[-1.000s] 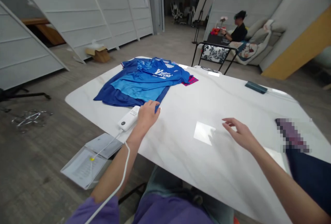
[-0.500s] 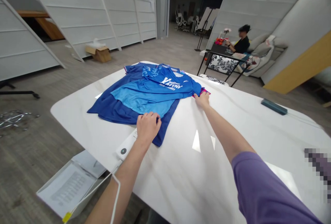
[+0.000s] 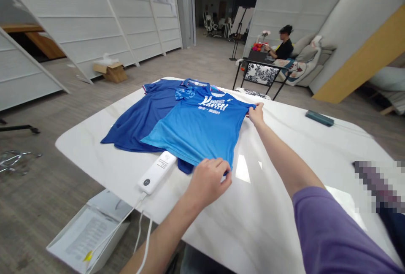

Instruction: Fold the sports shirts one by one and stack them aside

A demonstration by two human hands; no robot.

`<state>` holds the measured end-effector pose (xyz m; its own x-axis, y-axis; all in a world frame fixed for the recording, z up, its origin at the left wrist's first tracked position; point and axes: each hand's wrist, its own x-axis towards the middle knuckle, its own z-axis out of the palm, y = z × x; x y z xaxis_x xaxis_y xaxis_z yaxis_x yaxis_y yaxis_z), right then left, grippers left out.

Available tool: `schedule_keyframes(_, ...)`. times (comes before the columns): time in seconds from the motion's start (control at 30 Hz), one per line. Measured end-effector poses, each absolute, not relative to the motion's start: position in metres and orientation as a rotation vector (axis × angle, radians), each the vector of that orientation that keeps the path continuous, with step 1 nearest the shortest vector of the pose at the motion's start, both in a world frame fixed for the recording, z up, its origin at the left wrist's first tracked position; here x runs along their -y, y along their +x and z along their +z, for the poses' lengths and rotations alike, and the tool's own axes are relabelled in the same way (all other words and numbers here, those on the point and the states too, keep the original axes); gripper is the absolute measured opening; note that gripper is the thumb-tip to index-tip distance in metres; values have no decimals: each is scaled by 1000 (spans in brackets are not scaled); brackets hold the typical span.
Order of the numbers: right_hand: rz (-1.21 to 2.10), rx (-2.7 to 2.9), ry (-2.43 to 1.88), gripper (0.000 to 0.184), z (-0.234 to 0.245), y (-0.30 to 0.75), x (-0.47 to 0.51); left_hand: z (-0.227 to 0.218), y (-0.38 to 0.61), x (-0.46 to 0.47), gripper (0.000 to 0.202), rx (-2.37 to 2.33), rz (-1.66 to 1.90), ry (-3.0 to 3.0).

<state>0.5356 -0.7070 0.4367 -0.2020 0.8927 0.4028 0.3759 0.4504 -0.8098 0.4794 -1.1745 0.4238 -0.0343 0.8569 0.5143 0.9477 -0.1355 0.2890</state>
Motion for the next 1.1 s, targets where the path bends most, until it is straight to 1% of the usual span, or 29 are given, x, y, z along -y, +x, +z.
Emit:
schedule_keyframes(0.07, 860, 1660, -1084, 44, 429, 580, 710, 413, 522, 1176, 5, 1912, -894, -2260)
schedule_keyframes(0.13, 894, 1613, -1120, 50, 418, 632, 713, 398, 567, 1176, 3, 1856, -869, -2451)
schedule_keyframes(0.2, 783, 1654, -1191, 53, 406, 689, 717, 381, 615, 1175, 6, 1779, -828, -2633)
schedule_keyframes(0.33, 425, 1743, -1337, 52, 384, 803, 729, 354, 707, 1174, 18, 1606, -767, -2940)
schedule_keyframes(0.47, 257, 1798, -1470, 63, 367, 893, 766, 351, 755, 1175, 47, 1481, -828, -3065)
schedule_keyframes(0.53, 130, 1869, -1503, 70, 357, 924, 800, 355, 746, 1170, 52, 1526, -845, -2952)
schedule_keyframes(0.6, 32, 2013, -1458, 75, 344, 943, 844, 355, 717, 1161, 53, 1654, -821, -2714)
schedule_keyframes(0.63, 23, 2102, -1412, 76, 336, 950, 869, 353, 697, 1157, 57, 1741, -774, -2567)
schedule_keyframes(0.73, 115, 2311, -1279, 81, 307, 960, 950, 333, 634, 1155, 70, 1976, -613, -2197)
schedule_keyframes(0.87, 264, 2370, -1228, 81, 276, 965, 1045, 298, 588, 1192, 79, 2098, -463, -2068)
schedule_keyframes(0.93, 283, 2389, -1211, 83, 274, 968, 1073, 290, 582, 1216, 80, 2101, -436, -2077)
schedule_keyframes(1.0, 281, 2409, -1208, 82, 282, 972, 1079, 292, 579, 1229, 80, 2106, -430, -2084)
schedule_keyframes(1.1, 299, 2346, -1248, 71, 306, 976, 1042, 314, 560, 1210, 77, 2117, -467, -2051)
